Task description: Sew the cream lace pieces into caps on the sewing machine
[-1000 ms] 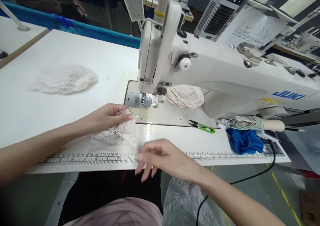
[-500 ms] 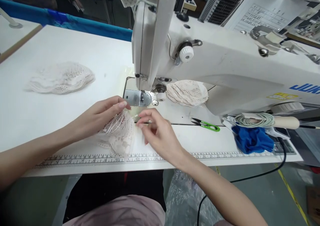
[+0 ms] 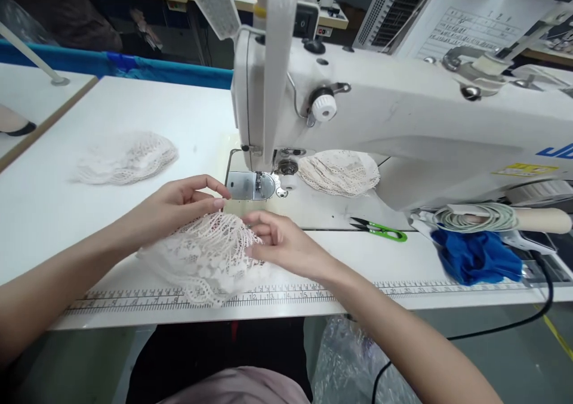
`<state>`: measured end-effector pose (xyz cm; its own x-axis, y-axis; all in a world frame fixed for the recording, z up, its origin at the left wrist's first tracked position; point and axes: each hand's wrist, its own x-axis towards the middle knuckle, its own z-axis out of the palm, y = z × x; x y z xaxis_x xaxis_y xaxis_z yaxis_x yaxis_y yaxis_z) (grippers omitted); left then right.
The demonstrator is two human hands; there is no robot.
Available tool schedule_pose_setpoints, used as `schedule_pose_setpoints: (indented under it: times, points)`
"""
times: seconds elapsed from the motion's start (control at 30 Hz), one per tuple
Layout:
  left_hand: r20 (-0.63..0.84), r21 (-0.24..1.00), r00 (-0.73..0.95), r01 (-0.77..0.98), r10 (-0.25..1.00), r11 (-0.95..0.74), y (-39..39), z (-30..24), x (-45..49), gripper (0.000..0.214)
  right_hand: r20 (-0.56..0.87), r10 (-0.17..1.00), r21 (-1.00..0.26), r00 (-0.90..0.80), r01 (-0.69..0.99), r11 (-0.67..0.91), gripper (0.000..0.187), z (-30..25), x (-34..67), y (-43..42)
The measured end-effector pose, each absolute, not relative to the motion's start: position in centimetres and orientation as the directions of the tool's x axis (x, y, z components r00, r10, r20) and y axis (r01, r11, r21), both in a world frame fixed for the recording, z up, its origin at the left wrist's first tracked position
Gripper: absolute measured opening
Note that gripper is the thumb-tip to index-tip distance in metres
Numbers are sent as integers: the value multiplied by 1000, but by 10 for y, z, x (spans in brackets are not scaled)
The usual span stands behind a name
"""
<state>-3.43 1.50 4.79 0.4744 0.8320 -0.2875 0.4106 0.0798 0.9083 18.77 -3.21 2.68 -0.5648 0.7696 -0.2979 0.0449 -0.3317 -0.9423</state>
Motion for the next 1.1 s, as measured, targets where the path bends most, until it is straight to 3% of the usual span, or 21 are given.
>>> schedule_pose_setpoints:
  times: [0.13,0.27,0.53,0.73,0.87,1.1]
  points:
    - [-385,869,558,488,735,84,23,44,-38,36,-405,684,-905,-606,162,-392,23,30,203,-23]
    - [-357,888,648,460,673,28,24,37,-34,34,-390,740,-921,-548,251,-299,29,28,200,-11]
    - [-223,826,618,531,754,-191,26,39,-36,35,-334,792,-939,-511,254,-233,27,26,185,2]
    - [-171,626,594,681,786,-379,21,41,-17,27,-297,815,-950,-497,242,-198,23,27,190,-1]
    - [-70,524,551,730,832,-439,18,35,-9,19,-276,832,-953,-480,247,-174,17,24,197,-1]
    - [242,491,534,653,810,-577,11,16,-6,13,-120,901,-976,-417,217,-30,13,17,201,-6]
